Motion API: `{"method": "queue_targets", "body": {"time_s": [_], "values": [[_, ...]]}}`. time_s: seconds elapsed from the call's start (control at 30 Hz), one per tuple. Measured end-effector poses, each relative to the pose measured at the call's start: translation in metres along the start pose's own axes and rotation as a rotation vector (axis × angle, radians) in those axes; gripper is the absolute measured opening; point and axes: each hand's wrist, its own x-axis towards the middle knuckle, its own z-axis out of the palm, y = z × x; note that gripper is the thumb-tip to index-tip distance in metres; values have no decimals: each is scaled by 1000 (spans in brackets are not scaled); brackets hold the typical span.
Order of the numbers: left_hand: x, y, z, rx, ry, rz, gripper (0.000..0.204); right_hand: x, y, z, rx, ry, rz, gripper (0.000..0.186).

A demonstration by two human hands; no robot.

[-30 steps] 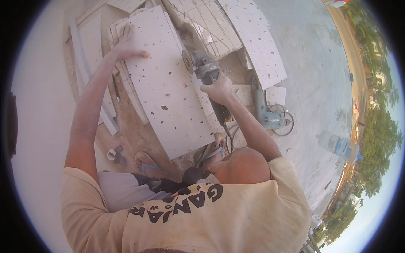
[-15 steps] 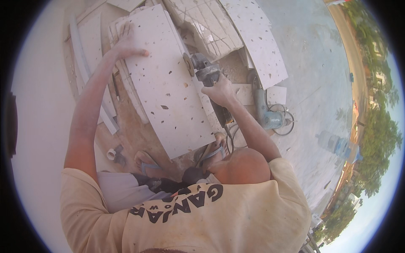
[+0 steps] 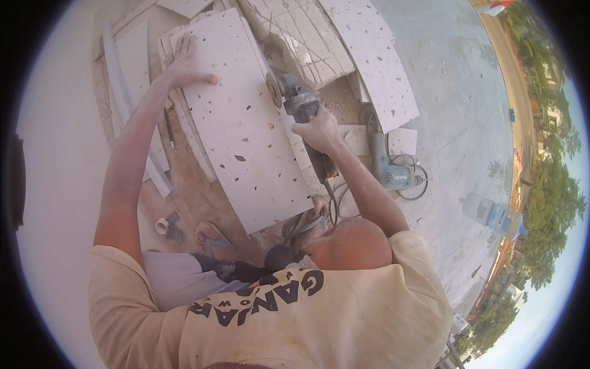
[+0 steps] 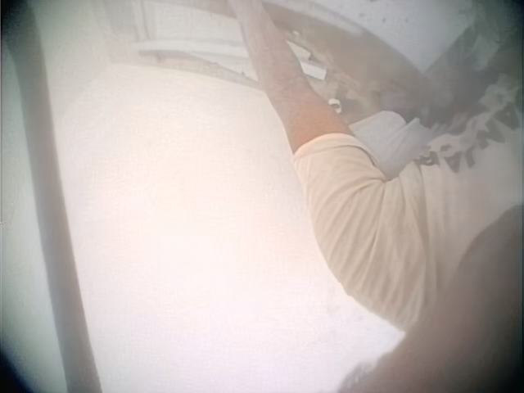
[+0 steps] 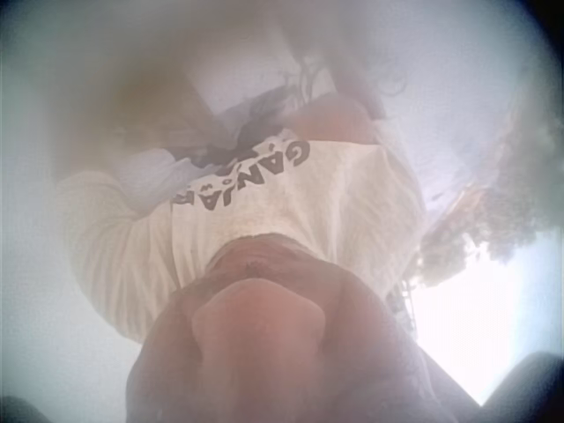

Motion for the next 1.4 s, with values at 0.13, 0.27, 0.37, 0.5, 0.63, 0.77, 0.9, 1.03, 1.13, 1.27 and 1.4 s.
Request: {"method": "queue_targets", "body": {"time_s": [0.13,0.27,0.37,0.5,0.63,0.77,0.9,1.03,1.13,1.27,1.4], "values": [[1,1,-1,24,-19,-20,155,8,-8,-4,16,-34,19,66],[-3,10,-10,29,-54,-41,154,5,-17,-10,50,-39,47,66],[-1,4,-4,-10,-6,-11,154,7,-12,-5,19,-18,13,65],[3,0,-2,-19,-11,-4,155,9,-6,-2,-3,-29,10,64],[4,3,-4,-5,-13,-13,155,12,-5,-1,24,-46,27,64],[6,-1,-1,-5,-11,-12,156,15,-9,-1,30,-17,14,58],[5,0,-2,-1,-19,-21,157,12,-21,-8,31,-75,61,63],[4,3,-4,-3,-21,-21,157,18,-18,-6,-2,-68,45,65],[6,-1,-3,-17,-11,-13,156,23,-16,-4,-13,-51,15,67],[5,3,-6,-7,-32,-27,156,25,-18,-2,11,-5,-12,58],[3,5,-12,-1,-50,-42,156,26,-25,-3,26,2,23,54]]}}
